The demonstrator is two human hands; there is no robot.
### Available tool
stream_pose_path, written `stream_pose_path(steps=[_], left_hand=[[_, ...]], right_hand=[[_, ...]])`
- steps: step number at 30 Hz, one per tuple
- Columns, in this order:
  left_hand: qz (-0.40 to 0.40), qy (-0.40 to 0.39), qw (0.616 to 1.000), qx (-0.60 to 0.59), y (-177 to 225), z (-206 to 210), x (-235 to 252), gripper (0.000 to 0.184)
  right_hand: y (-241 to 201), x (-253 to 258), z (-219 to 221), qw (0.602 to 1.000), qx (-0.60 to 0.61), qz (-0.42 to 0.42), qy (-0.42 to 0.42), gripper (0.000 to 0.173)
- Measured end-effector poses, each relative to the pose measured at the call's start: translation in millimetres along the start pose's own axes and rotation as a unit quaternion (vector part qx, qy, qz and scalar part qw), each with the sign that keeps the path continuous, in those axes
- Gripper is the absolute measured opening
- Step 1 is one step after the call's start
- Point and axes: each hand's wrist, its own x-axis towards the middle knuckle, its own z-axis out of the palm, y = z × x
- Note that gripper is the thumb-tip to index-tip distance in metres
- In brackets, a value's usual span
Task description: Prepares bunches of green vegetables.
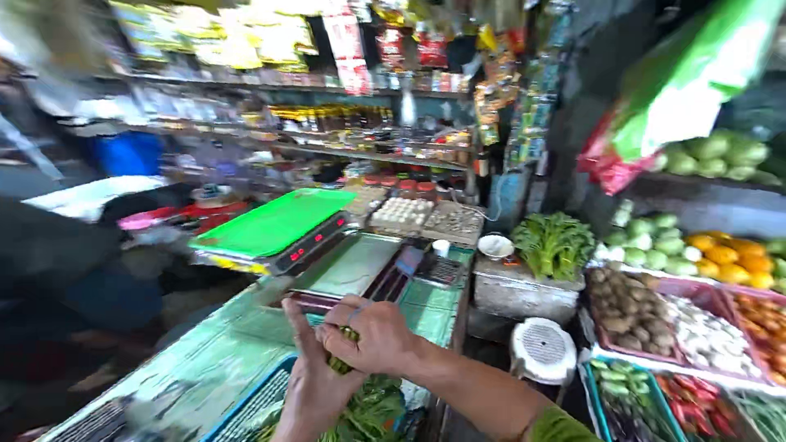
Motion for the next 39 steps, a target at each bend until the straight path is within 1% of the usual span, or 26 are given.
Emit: stream_pose_path(steps=[2, 4, 5, 7, 9, 12, 14, 15, 16, 17, 18, 19, 20, 22, 24, 25, 26, 27, 29, 30, 31, 33, 35, 36, 37, 39], left_hand=[[-0.023, -0.074, 0.996, 0.051, 2, 0, -2, 0.122], [-0.043, -0.082, 0.993, 0.074, 12, 9, -1, 0.080], [-0.048, -0.076, 0.993, 0.071, 18, 18, -2, 0.069], [-0.076, -0.065, 0.994, 0.035, 29, 34, -3, 0.061], [-0.096, -0.062, 0.993, 0.003, 34, 47, 2, 0.059], [-0.099, -0.072, 0.992, -0.020, 35, 61, 22, 0.051], [-0.111, -0.071, 0.991, -0.035, 37, 69, 42, 0.048], [-0.145, -0.071, 0.985, -0.053, 41, 73, 52, 0.045], [-0.178, -0.071, 0.979, -0.067, 44, 78, 62, 0.044], [-0.204, -0.066, 0.974, -0.072, 45, 86, 72, 0.043], [-0.222, -0.059, 0.970, -0.076, 43, 95, 80, 0.043], [-0.236, -0.055, 0.967, -0.085, 41, 104, 87, 0.045], [-0.247, -0.053, 0.963, -0.092, 40, 112, 92, 0.049], [-0.256, -0.054, 0.959, -0.108, 45, 130, 98, 0.057], [-0.248, -0.073, 0.958, -0.123, 61, 151, 101, 0.060], [-0.230, -0.097, 0.962, -0.115, 73, 164, 101, 0.059], [-0.207, -0.134, 0.965, -0.090, 84, 179, 100, 0.059], [-0.184, -0.183, 0.965, -0.041, 93, 196, 99, 0.059], [-0.142, -0.286, 0.944, 0.089, 108, 236, 98, 0.062], [-0.116, -0.327, 0.926, 0.151, 115, 257, 96, 0.061], [-0.083, -0.356, 0.908, 0.205, 120, 279, 93, 0.057], [-0.008, -0.385, 0.881, 0.276, 126, 321, 91, 0.045], [0.034, -0.376, 0.880, 0.289, 126, 357, 93, 0.041], [0.036, -0.363, 0.888, 0.278, 123, 372, 98, 0.040], [0.022, -0.351, 0.899, 0.262, 120, 386, 106, 0.037], [-0.061, -0.352, 0.909, 0.216, 120, 408, 135, 0.035]], right_hand=[[-8, -3, -16, 1.000, 0.001, 0.020, 0.018, 0.019], [-16, -8, -30, 0.999, -0.024, 0.038, 0.025, 0.016], [-21, -10, -38, 0.997, -0.039, 0.064, 0.009, 0.015], [-33, -9, -59, 0.982, -0.058, 0.164, -0.068, 0.022], [-36, -5, -79, 0.952, -0.027, 0.286, -0.109, 0.049], [-18, -24, -92, 0.930, 0.072, 0.361, -0.005, 0.099], [-11, -45, -98, 0.928, 0.048, 0.369, 0.018, 0.105], [-13, -57, -101, 0.932, 0.010, 0.363, -0.005, 0.099], [-18, -68, -105, 0.940, -0.019, 0.338, -0.039, 0.085], [-24, -79, -110, 0.952, -0.024, 0.297, -0.065, 0.062], [-26, -89, -115, 0.969, 0.016, 0.238, -0.063, 0.035], [-25, -98, -123, 0.973, 0.123, 0.191, -0.042, 0.015], [-23, -103, -134, 0.950, 0.256, 0.177, -0.002, 0.013], [-4, -108, -160, 0.847, 0.468, 0.219, 0.127, 0.024], [39, -112, -193, 0.752, 0.575, 0.236, 0.220, 0.045], [62, -116, -208, 0.724, 0.600, 0.244, 0.237, 0.050], [82, -120, -220, 0.728, 0.591, 0.257, 0.233, 0.053], [97, -123, -233, 0.761, 0.549, 0.275, 0.210, 0.063], [111, -120, -270, 0.854, 0.388, 0.318, 0.136, 0.088], [113, -115, -292, 0.888, 0.300, 0.338, 0.089, 0.087], [113, -109, -313, 0.910, 0.205, 0.359, 0.027, 0.075], [114, -99, -343, 0.927, -0.017, 0.360, -0.098, 0.045], [110, -102, -352, 0.924, -0.214, 0.277, -0.155, 0.027], [110, -109, -353, 0.934, -0.252, 0.209, -0.144, 0.023], [112, -117, -355, 0.952, -0.228, 0.161, -0.126, 0.021], [121, -137, -368, 0.980, -0.071, 0.163, -0.090, 0.021]])
